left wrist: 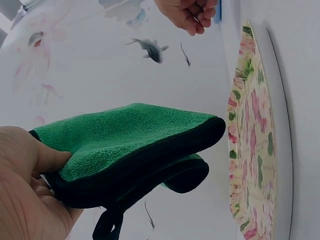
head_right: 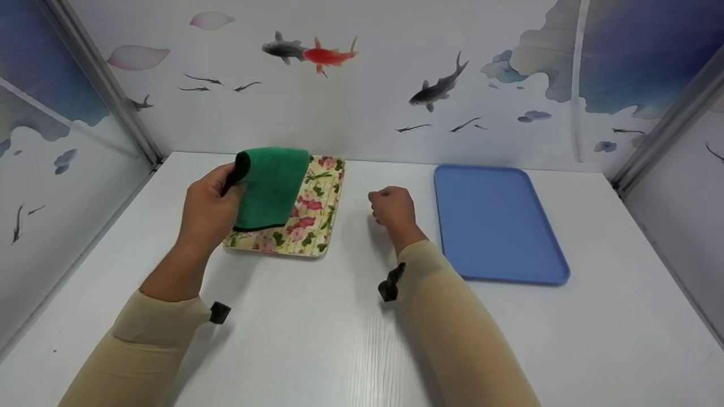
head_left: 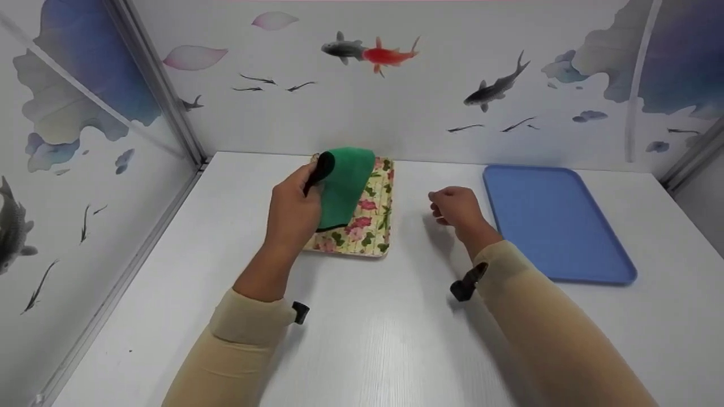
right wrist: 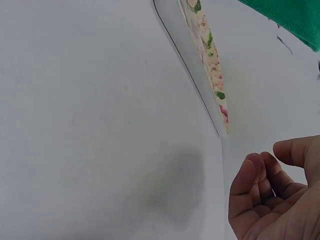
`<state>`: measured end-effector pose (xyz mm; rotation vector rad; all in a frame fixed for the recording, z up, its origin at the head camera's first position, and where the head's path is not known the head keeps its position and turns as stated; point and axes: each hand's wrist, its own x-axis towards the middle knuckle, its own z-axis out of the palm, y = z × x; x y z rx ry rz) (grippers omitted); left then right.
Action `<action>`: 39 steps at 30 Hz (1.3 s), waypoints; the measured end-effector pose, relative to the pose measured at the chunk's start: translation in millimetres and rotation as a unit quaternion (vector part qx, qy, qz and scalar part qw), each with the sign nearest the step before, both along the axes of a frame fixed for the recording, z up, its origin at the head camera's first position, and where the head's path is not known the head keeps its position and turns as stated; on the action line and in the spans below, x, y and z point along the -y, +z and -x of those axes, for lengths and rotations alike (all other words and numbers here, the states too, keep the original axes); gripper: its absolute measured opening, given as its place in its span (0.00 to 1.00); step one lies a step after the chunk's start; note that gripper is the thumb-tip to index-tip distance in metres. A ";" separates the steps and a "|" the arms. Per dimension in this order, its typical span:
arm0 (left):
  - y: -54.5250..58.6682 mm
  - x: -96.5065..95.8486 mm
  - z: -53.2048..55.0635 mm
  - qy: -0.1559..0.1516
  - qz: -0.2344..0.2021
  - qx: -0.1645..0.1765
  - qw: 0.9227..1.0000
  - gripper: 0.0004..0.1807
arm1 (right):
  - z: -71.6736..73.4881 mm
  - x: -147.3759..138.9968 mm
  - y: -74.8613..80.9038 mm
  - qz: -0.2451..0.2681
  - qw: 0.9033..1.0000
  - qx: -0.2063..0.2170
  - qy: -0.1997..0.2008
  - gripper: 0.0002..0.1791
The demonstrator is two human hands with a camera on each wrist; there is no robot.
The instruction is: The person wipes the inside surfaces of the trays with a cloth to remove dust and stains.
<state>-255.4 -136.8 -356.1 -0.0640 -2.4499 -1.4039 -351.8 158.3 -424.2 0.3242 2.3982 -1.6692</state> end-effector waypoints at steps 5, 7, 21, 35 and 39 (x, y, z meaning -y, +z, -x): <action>-3.4 -1.5 0.5 -0.014 0.004 -0.005 1.000 0.23 | -1.5 -22.2 1.0 -0.026 0.999 -0.019 -0.008 0.24; -4.5 -2.2 0.7 -0.019 0.004 -0.003 1.000 0.23 | -2.2 -30.0 2.5 -0.040 0.999 -0.028 -0.009 0.25; -3.2 -8.3 -1.8 -0.020 0.009 0.003 1.000 0.22 | -7.8 -90.8 15.3 -0.141 0.987 -0.078 -0.021 0.31; -6.5 -9.7 -2.0 -0.029 0.017 -0.008 0.999 0.22 | -16.7 -164.1 21.2 -0.190 0.976 -0.102 -0.042 0.50; -7.7 -9.9 -1.4 -0.031 0.021 -0.008 0.999 0.22 | -18.7 -186.1 21.7 -0.211 0.972 -0.097 -0.048 0.50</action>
